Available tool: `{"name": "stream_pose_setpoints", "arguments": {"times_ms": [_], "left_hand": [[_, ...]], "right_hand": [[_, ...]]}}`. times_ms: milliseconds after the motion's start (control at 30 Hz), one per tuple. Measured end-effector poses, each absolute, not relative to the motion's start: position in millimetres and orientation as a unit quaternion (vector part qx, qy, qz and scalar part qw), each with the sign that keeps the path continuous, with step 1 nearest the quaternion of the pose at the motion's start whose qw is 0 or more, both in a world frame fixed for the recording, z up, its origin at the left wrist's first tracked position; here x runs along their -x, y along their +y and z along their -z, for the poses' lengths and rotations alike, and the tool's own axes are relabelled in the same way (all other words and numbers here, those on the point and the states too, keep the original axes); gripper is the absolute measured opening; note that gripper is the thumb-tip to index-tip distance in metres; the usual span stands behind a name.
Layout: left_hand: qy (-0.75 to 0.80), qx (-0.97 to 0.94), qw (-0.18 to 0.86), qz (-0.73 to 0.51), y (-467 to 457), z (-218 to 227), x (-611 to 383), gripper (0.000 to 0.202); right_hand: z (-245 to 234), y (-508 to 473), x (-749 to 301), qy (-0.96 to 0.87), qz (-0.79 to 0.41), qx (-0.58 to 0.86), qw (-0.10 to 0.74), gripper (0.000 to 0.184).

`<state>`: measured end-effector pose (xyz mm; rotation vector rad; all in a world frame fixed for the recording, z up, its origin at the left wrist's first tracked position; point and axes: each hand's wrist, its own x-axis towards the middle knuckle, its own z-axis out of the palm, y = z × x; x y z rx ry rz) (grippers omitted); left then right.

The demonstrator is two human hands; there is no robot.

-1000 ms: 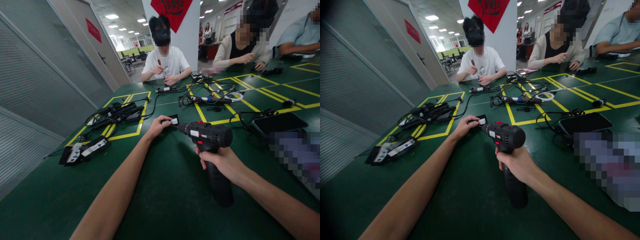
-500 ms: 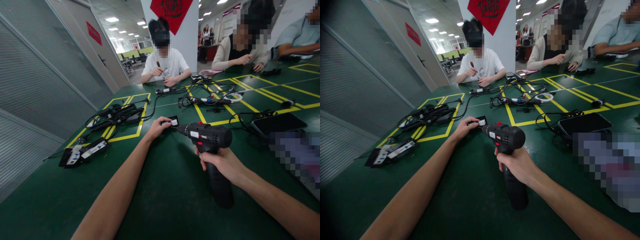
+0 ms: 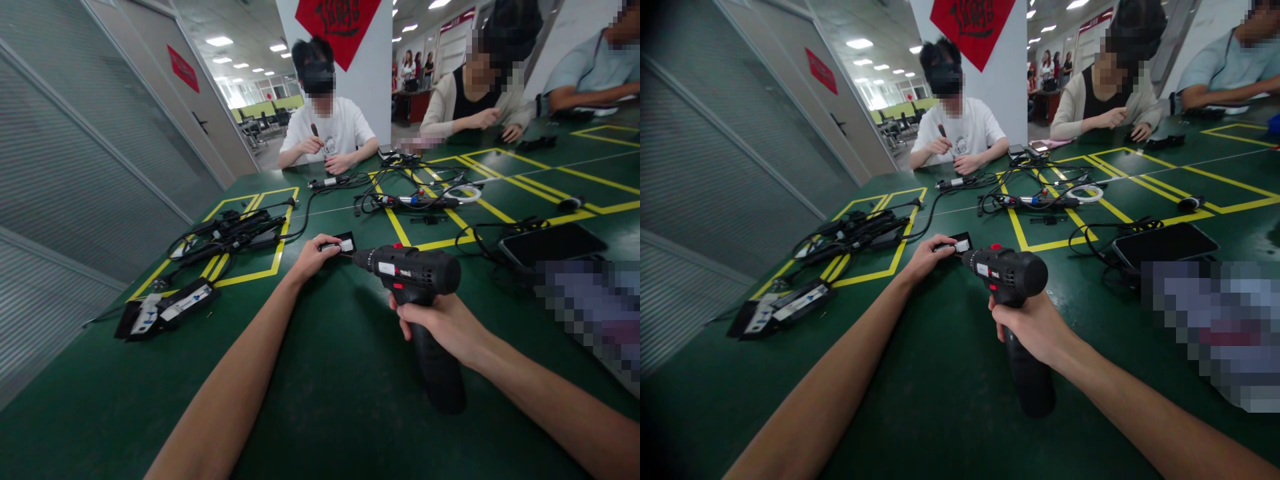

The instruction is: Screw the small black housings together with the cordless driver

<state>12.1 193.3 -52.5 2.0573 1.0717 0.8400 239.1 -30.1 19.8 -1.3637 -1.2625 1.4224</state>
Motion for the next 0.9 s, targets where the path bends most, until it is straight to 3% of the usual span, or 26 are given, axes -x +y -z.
{"name": "stream_pose_setpoints", "arguments": {"times_ms": [900], "left_hand": [[0.404,-0.788,0.331,-0.326,191.7,51.1,-12.2,0.035]], "right_hand": [[-17.4,-32.4,-241.7,-0.497,-0.556,0.551,0.374,0.011]]}}
